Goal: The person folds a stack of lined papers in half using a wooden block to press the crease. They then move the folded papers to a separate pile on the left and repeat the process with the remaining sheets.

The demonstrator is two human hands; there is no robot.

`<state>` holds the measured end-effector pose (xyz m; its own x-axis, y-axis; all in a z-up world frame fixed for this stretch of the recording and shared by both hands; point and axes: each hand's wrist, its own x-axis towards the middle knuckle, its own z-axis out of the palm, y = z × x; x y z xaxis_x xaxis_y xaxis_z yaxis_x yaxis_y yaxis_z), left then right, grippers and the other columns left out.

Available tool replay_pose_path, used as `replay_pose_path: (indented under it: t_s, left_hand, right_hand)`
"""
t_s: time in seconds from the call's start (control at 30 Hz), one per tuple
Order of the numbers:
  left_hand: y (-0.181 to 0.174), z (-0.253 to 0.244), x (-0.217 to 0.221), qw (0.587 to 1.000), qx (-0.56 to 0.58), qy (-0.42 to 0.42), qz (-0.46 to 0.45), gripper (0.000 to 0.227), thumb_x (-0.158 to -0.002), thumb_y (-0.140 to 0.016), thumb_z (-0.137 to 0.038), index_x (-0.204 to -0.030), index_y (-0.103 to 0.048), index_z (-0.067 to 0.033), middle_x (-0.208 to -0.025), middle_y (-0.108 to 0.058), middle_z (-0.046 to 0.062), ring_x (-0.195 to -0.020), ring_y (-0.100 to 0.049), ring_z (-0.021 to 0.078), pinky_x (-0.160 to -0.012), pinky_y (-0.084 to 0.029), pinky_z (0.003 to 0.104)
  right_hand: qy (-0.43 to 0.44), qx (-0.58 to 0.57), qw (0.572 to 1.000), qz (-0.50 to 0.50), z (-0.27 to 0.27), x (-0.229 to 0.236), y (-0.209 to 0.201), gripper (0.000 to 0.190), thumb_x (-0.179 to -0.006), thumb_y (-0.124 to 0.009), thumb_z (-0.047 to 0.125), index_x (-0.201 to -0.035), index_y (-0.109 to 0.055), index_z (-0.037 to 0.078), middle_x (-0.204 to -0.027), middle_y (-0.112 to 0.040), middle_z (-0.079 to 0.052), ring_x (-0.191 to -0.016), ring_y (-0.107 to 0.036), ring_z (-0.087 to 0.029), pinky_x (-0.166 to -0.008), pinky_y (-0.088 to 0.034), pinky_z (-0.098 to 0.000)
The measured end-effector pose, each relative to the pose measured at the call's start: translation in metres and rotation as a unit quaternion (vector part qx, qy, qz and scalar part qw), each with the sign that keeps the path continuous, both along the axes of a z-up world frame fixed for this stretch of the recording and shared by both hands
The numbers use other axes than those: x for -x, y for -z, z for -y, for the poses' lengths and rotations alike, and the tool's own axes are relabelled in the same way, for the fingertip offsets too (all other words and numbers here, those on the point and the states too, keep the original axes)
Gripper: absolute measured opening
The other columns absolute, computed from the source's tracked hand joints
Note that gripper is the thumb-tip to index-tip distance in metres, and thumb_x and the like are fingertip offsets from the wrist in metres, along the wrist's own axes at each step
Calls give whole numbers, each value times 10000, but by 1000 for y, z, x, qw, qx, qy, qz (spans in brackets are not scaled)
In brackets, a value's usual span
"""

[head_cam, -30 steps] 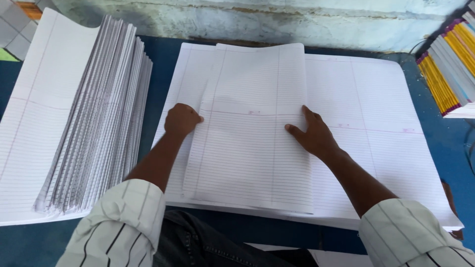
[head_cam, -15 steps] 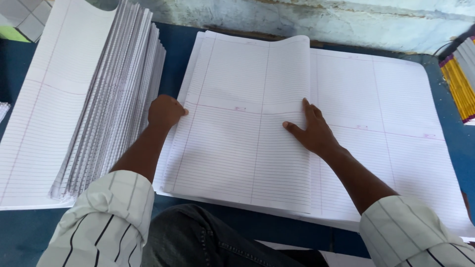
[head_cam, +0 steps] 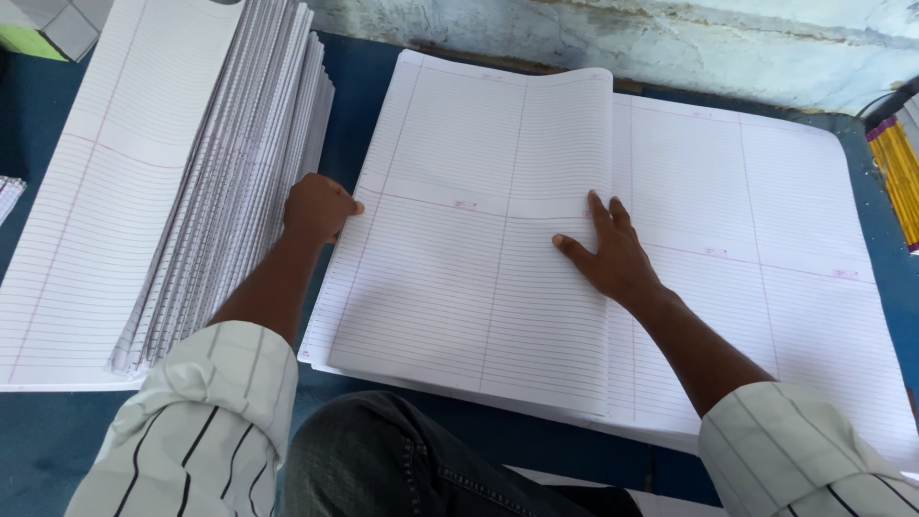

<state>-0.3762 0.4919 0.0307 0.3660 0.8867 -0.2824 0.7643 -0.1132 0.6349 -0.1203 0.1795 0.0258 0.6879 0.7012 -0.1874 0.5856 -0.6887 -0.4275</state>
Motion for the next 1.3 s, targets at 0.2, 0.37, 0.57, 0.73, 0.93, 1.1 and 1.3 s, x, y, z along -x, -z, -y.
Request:
replay_pose_path:
  t_s: [0.2,0.37,0.57,0.73,0.93,1.1,1.3]
  left_hand:
    - [8,5,0,996,-81,-5,-46,258,-801,-878,-266,-942,-793,-66,-954,-774,134,-830,-732,251,-716,-547,355]
    - [17,11,-4,995,-69,-61,-26,244,-815,-867,-255,-945,-786,-64,-975,-768,135,-834,-744,268,-733,-608,378]
    - [13,15,-3,995,-35,-95,-15,194,-836,-846,-239,-919,-790,-73,-969,-772,123,-829,-753,257,-736,-628,376]
    - [11,18,-3,994,-32,-106,-7,151,-843,-833,-227,-890,-797,-88,-970,-777,101,-838,-749,241,-744,-620,372]
    - [15,15,-1,993,-15,-114,8,114,-862,-812,-203,-906,-788,-100,-1015,-772,98,-881,-748,248,-774,-624,386]
    - [13,14,-2,990,13,-141,27,87,-861,-806,-181,-891,-789,-101,-1028,-777,87,-924,-749,243,-834,-623,392]
    - [13,13,-2,988,19,-149,28,81,-862,-800,-178,-875,-780,-101,-1016,-783,84,-924,-759,243,-842,-628,388]
  right_hand:
    - [0,-11,1000,5,0,-3,8,922,-937,-528,625,-1625,-169,128,-1672,-90,-273,-1532,-174,-469,-1165,-318,-614]
    - [20,-145,988,-58,1,-6,13,735,-1043,-349,465,-1623,-154,58,-1679,-194,-238,-1560,-222,-392,-1234,-283,-510]
    - [88,-153,975,-132,-2,-3,18,726,-1041,-317,434,-1627,-62,89,-1695,-120,-183,-1572,-128,-341,-1247,-199,-465]
    - [82,-140,983,-86,-8,-2,28,709,-1051,-306,421,-1628,-51,97,-1702,-98,-184,-1577,-106,-353,-1255,-186,-480]
    - [66,-116,990,-50,-11,-3,39,689,-1070,-334,352,-1625,-25,84,-1700,-49,-214,-1573,-91,-382,-1238,-218,-511]
    - [42,-85,995,13,-15,3,39,732,-1066,-419,267,-1620,-5,27,-1674,-33,-305,-1523,-191,-477,-1195,-334,-524]
    - [48,-28,998,28,-17,11,28,786,-1036,-483,306,-1613,-18,45,-1657,-27,-311,-1500,-224,-489,-1172,-348,-544]
